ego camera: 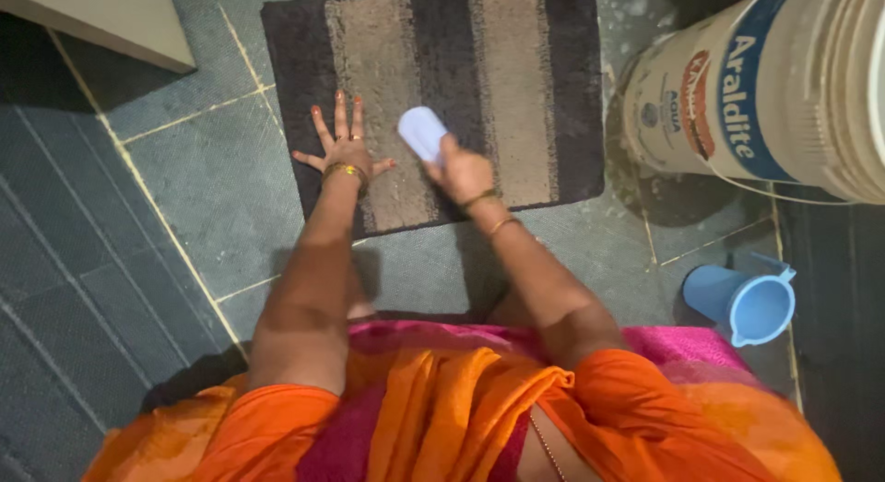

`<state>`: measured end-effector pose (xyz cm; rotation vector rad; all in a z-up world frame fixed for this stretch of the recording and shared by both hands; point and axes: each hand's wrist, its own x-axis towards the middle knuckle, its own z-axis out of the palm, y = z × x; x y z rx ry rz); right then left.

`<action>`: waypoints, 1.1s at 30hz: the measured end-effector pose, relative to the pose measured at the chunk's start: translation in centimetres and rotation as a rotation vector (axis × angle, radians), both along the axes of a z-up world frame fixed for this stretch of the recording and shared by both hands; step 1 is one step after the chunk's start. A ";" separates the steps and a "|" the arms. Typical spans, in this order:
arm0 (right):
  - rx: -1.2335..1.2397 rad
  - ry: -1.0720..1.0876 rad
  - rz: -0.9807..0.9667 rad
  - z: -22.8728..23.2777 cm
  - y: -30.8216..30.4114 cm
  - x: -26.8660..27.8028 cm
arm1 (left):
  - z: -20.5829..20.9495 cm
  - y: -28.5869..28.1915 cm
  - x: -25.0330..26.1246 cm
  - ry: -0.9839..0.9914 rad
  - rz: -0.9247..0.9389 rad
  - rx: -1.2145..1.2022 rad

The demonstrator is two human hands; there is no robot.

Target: The person scrubs a small rug using a brush and soapy water, then rinses it in a bucket of water before continuing to scrub the surface.

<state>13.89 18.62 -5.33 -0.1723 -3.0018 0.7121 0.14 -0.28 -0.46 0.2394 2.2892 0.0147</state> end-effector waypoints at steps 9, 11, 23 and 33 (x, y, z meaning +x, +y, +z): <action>0.346 -0.296 -0.801 0.5 17.9 6.9 | 0.7 -0.4 0.2 -0.024 0.006 0.014; 0.269 -0.235 -0.905 1.1 16.9 5.9 | 0.6 -0.2 0.3 -0.036 0.017 0.026; 0.116 -0.169 -0.118 -2.1 1.4 -5.2 | 0.0 -0.3 0.4 0.030 0.043 0.049; 0.280 -0.184 -0.725 1.1 16.8 2.1 | -0.5 -0.4 0.3 -0.004 0.049 0.031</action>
